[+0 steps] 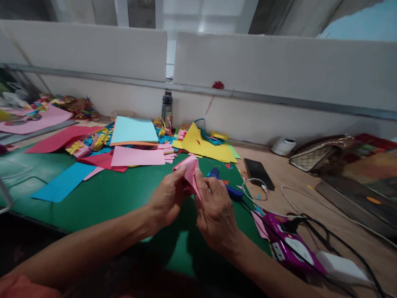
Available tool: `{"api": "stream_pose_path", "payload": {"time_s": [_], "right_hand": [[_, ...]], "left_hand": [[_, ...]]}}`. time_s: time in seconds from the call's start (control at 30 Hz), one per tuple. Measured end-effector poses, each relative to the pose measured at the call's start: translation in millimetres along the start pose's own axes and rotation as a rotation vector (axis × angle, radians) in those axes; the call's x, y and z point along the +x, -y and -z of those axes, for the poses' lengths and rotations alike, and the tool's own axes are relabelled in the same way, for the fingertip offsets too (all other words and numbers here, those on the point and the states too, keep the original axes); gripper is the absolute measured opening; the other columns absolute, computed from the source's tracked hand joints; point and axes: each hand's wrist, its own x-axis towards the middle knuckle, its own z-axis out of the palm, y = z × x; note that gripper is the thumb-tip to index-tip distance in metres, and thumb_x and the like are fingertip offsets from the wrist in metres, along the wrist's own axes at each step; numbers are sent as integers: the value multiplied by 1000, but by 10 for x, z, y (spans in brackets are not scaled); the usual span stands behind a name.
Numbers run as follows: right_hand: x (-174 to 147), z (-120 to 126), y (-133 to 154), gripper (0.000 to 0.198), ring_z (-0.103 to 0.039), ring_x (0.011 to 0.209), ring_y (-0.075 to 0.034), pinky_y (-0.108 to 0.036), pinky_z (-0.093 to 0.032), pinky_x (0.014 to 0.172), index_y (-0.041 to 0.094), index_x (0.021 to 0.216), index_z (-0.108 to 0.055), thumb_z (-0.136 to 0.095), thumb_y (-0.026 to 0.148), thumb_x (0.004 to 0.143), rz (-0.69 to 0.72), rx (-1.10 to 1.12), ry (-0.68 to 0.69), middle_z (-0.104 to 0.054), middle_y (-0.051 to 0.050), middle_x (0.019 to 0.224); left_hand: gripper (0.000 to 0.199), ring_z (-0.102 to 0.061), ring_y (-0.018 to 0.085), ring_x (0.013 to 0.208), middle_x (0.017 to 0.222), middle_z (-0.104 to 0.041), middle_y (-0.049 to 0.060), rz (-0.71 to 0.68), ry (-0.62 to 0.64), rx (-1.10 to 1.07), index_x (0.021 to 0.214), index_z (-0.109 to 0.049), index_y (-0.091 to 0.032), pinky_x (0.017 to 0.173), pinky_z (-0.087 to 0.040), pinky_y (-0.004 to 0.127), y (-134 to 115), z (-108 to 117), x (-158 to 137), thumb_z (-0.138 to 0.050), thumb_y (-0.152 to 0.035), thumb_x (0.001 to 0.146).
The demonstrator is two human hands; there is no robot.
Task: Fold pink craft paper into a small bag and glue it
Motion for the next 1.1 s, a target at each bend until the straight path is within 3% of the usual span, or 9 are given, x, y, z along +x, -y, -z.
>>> {"api": "stream_pose_path", "payload": {"time_s": [0.23, 0.47, 0.73, 1.1], "right_hand": [[-2, -14, 11, 52, -42, 81, -23, -37, -37, 68, 7, 137, -26, -33, 15, 86, -34, -64, 36, -50, -10, 87], [-10, -23, -11, 49, -43, 79, -24, -40, -37, 70, 1, 128, -40, -40, 12, 80, 24, -247, 3, -52, -13, 84], [22, -29, -13, 46, -45, 71, -20, -42, -35, 78, 7, 126, -45, -35, 5, 81, 56, -405, -53, -54, -7, 73], [21, -13, 0, 44, -44, 69, -20, -43, -33, 80, 7, 125, -46, -35, 6, 82, 42, -495, 26, -54, -6, 71]], "left_hand": [[22, -49, 11, 63, 67, -57, 0, -37, 30, 46, 89, -65, -16, 61, -38, 22, 71, 41, -8, -60, -34, 76], [28, -56, 18, 81, 79, -63, 4, -22, 44, 92, 94, -65, -15, 71, -42, 26, 110, 43, -49, -56, -37, 80], [27, -54, 17, 87, 89, -64, 3, -31, 70, 78, 102, -64, -18, 73, -41, 25, 103, 20, -81, -53, -33, 83], [21, -55, 15, 84, 81, -64, 2, 74, 61, 64, 90, -65, -20, 74, -41, 24, 80, 25, -99, -56, -36, 81]]}}
